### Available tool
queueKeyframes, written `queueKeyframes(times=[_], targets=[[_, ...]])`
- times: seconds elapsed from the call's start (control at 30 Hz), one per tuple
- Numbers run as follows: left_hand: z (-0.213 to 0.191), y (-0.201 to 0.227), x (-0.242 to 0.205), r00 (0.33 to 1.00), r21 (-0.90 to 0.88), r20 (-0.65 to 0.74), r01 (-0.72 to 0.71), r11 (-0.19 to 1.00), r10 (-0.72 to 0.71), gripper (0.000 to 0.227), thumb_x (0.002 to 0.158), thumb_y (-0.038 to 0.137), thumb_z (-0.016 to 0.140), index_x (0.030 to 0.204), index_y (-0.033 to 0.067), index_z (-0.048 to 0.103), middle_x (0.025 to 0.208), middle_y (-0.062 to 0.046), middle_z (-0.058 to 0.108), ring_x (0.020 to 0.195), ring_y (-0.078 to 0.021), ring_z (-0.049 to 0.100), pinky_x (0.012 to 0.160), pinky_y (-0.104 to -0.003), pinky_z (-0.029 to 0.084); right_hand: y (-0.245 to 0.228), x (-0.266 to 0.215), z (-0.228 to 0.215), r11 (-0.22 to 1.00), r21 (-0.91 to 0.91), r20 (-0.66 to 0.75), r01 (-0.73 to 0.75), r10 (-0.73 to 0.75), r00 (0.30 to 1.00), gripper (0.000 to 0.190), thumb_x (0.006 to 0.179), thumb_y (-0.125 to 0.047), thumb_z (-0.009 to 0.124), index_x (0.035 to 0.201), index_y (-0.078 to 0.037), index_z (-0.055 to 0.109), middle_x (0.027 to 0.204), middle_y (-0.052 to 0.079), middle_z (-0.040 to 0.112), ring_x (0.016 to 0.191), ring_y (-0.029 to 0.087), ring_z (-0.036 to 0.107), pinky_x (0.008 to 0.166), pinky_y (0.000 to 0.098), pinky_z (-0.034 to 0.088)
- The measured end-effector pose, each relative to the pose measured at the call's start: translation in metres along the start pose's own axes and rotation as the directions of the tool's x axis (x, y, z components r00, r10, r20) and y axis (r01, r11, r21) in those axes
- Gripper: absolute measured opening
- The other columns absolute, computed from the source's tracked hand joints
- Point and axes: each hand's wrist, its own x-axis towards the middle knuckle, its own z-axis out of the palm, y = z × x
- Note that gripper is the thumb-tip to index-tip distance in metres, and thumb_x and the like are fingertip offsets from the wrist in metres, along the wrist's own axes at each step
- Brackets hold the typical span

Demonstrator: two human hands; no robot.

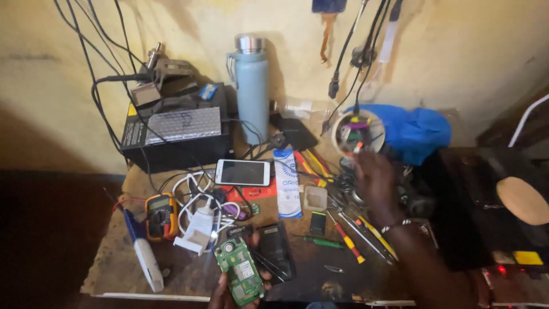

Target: The person holds a green circuit board and a rectangular electronic component, then uses a yellow tool to scrape the surface of the component. They pour liquid from a plastic bottle onto the component and continue scraping with the tool.

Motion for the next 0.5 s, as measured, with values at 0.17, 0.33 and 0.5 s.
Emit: queueKeyframes(times=[0.17, 0.33, 0.5], targets=[[0.033, 0.012, -0.005, 0.975, -0.068, 0.221, 0.043, 0.997, -0.027, 0.094, 0.09, 0.064, 0.057, 0.171, 0.0271, 0.025, 0.115, -0.028, 0.074, 0.093, -0.0344, 0.075, 0.06, -0.027, 0.06, -0.018, -0.015, -0.016, 0.988, 0.157, -0.029, 0.012, -0.008, 1.0, 0.021, 0.102, -0.001, 0.065, 0.118, 0.004, 0.077, 0.119, 0.022, 0.076, 0.113, 0.037, 0.071, 0.104, 0.0469, 0.055], [0.023, 0.01, 0.006, 0.947, -0.06, 0.321, -0.001, 0.998, 0.021, 0.099, 0.091, 0.063, 0.061, 0.172, 0.024, 0.019, 0.115, -0.03, 0.073, 0.093, -0.0364, 0.076, 0.055, -0.026, 0.062, -0.013, -0.019, -0.013, 0.989, 0.15, -0.002, 0.013, -0.013, 1.0, 0.023, 0.102, -0.001, 0.063, 0.118, 0.004, 0.077, 0.122, 0.021, 0.077, 0.115, 0.038, 0.071, 0.102, 0.0495, 0.055], [0.009, 0.002, 0.002, 0.999, -0.082, -0.013, 0.049, 0.995, -0.051, 0.089, 0.092, 0.065, 0.051, 0.165, 0.0157, 0.042, 0.116, -0.032, 0.073, 0.093, -0.042, 0.072, 0.059, -0.036, 0.055, -0.017, -0.018, -0.012, 0.994, 0.109, -0.043, 0.013, -0.009, 0.999, 0.02, 0.1, 0.0, 0.068, 0.117, 0.004, 0.078, 0.119, 0.022, 0.077, 0.111, 0.038, 0.072, 0.101, 0.0514, 0.055]])
